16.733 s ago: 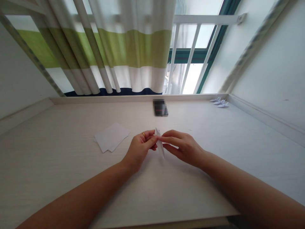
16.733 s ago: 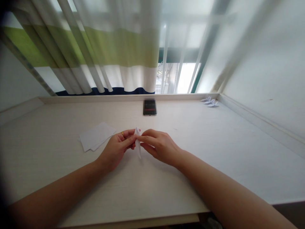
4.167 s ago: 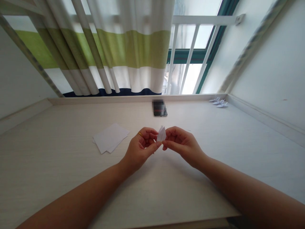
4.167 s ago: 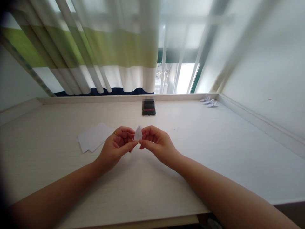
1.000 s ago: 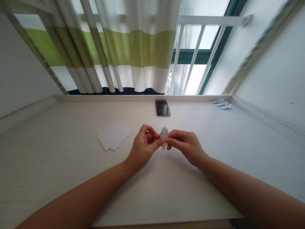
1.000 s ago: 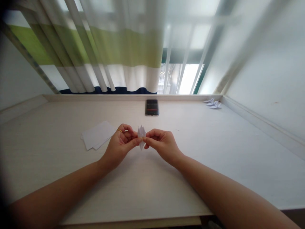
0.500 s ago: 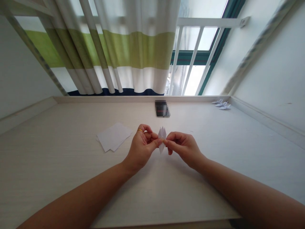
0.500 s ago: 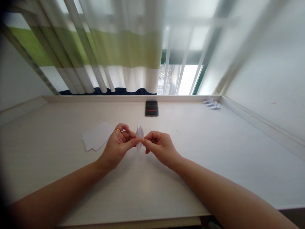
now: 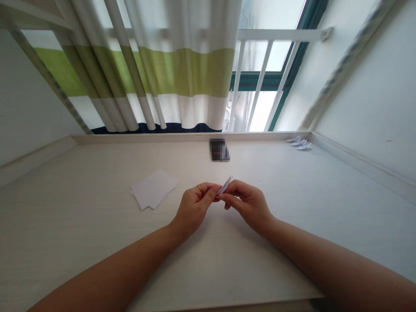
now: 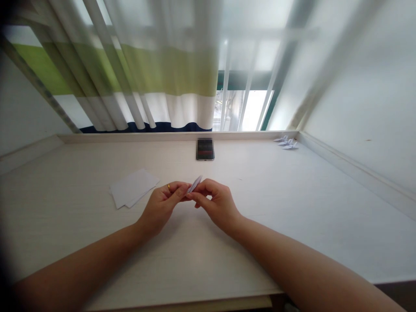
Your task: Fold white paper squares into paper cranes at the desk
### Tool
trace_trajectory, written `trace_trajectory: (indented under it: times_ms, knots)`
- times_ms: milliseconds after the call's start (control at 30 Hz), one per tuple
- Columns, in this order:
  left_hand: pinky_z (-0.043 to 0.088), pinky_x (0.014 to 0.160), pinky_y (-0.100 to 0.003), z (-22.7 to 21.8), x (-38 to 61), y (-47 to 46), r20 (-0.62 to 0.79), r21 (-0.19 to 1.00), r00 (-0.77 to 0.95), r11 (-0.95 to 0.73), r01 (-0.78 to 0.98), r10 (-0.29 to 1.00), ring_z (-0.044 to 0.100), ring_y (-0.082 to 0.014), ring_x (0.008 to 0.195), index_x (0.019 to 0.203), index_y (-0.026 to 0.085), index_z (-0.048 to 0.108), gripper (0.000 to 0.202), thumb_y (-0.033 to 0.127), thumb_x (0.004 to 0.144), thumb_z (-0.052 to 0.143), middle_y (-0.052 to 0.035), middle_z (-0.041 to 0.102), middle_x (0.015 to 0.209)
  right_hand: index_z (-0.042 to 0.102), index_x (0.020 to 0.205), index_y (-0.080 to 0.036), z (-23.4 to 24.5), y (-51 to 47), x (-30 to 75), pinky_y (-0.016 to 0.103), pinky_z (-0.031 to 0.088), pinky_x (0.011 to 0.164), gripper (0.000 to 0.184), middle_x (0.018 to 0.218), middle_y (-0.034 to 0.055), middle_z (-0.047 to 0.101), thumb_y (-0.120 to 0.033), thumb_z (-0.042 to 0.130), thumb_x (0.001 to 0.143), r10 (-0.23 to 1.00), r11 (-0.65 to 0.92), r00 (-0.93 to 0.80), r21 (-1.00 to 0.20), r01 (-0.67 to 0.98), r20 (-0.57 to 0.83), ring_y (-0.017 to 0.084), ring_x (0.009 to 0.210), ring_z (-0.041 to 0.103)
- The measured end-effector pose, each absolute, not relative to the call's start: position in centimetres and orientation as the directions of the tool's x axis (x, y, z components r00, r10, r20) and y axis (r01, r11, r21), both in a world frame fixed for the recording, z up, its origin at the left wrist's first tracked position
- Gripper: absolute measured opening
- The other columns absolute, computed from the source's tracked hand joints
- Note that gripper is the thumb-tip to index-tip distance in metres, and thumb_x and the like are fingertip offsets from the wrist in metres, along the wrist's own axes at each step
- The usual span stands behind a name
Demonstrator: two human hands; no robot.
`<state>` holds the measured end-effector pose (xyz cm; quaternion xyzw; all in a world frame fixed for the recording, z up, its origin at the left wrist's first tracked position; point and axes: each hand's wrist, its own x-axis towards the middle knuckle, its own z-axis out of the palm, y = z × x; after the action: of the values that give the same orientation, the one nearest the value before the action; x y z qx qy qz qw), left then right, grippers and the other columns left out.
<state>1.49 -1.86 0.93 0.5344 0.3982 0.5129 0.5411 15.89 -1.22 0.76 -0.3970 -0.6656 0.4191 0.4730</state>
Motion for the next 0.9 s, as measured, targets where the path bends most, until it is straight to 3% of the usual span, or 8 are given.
trace_trajectory:
  times_ms: [333, 633, 767, 900]
  knots:
    - [0.044, 0.07, -0.027, 0.71, 1.1, -1.46, 0.001, 0.994, 0.276, 0.03, -0.108, 0.961, 0.054, -0.0128, 0.066, 0.071, 0.013, 0.065, 0.021, 0.033, 0.068, 0.062, -0.0034, 0.062, 0.066, 0.047, 0.065, -0.018, 0.78, -0.96, 16.48, 0.023, 0.042, 0.049, 0.019, 0.06, -0.0011, 0.054, -0.027, 0.064, 0.066, 0.874, 0.485, -0.205, -0.757, 0.437, 0.441, 0.01, 0.054, 0.05]
    - [0.045, 0.079, -0.033, 0.75, 1.5, -1.53, -0.019, 0.963, 0.281, 0.093, -0.252, 0.96, 0.059, -0.0144, 0.071, 0.084, 0.01, 0.065, 0.023, 0.029, 0.072, 0.058, -0.0046, 0.065, 0.073, 0.043, 0.09, -0.02, 0.32, -0.61, 16.5, 0.026, 0.046, 0.057, 0.029, 0.071, -0.0009, 0.052, -0.022, 0.062, 0.068, 0.871, 0.486, -0.249, -0.817, 0.311, 0.423, 0.011, 0.061, 0.052]
    - [0.047, 0.076, -0.032, 0.93, 1.45, -1.56, 0.013, 0.963, 0.252, 0.056, -0.263, 0.968, 0.06, -0.0145, 0.073, 0.093, 0.012, 0.059, 0.027, 0.023, 0.069, 0.061, -0.0039, 0.066, 0.079, 0.044, 0.089, -0.02, 0.21, -0.51, 16.51, 0.026, 0.046, 0.058, 0.025, 0.069, -0.0014, 0.051, -0.023, 0.06, 0.07, 0.873, 0.475, -0.262, -0.841, 0.259, 0.412, 0.011, 0.062, 0.051]
    - [0.049, 0.069, -0.03, 1.06, 1.32, -1.49, 0.068, 0.961, 0.209, -0.007, -0.278, 0.975, 0.062, -0.014, 0.07, 0.094, 0.017, 0.048, 0.031, 0.018, 0.067, 0.063, 0.0003, 0.066, 0.07, 0.045, 0.087, -0.02, 0.23, -0.47, 16.5, 0.025, 0.044, 0.057, 0.022, 0.067, -0.0023, 0.049, -0.022, 0.06, 0.071, 0.863, 0.49, -0.265, -0.841, 0.231, 0.43, 0.01, 0.061, 0.049]
